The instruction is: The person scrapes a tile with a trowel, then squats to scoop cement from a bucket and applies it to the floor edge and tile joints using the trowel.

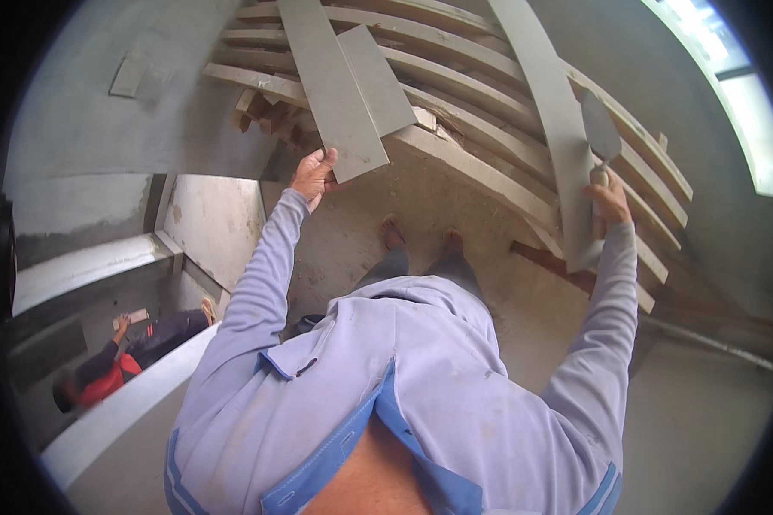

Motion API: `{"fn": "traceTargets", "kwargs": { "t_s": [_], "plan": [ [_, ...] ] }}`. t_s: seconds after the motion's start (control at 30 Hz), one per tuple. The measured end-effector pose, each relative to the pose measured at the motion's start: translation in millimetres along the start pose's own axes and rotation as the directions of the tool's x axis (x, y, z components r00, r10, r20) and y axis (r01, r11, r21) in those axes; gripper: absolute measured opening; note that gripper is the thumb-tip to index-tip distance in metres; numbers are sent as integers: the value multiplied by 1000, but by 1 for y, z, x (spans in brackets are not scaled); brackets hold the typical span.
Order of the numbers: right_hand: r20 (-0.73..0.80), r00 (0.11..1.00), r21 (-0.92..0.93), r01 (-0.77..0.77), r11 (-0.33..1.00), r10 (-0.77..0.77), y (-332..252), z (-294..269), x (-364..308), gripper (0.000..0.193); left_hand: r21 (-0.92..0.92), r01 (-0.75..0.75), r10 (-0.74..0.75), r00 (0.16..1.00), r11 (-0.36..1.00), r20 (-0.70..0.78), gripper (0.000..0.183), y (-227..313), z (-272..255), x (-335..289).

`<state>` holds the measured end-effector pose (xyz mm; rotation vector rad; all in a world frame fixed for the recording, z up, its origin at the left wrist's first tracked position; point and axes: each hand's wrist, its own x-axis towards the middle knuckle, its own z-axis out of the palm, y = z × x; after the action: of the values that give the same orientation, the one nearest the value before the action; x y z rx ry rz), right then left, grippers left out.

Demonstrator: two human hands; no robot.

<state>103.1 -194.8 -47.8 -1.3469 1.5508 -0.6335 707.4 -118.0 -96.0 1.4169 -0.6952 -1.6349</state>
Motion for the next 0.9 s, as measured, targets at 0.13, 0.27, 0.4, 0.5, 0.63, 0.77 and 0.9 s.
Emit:
{"fn": "traceTargets", "kwargs": {
  "t_s": [0.13, 0.27, 0.4, 0.5, 0.63, 0.77, 0.9],
  "plan": [
    [-74, 995, -64, -78, 995, 73, 0, -2, 6, 39, 118, -37, 37, 999, 992, -1, 42, 4, 5, 10],
    [-226, 969, 112, -72, 991, 96, 6, 8, -4, 42, -34, 39, -40, 999, 999, -7, 37, 20, 21, -3],
    [-357, 934, -145, -17, 989, -36, 1, 20, -19, 37, -98, 57, -60, 998, 994, -25, 32, 50, 46, -17],
    [-471, 882, -89, -53, 995, 5, -17, 30, -31, 48, -115, 15, -15, 1000, 993, 0, 30, 71, 72, -31],
    [-593, 796, 181, 283, 942, -125, -53, 66, -59, 22, -192, -50, 36, 997, 980, -72, 27, 105, 99, -51],
    [-293, 946, 716, 315, 623, -142, -96, 123, -87, 15, -297, -78, 63, 996, 952, -63, 26, 145, 109, -60],
    [-65, 992, 853, 113, 510, -111, -141, 178, -93, 28, -323, -120, 104, 992, 939, -67, 27, 169, 114, -64]
  ]
}}
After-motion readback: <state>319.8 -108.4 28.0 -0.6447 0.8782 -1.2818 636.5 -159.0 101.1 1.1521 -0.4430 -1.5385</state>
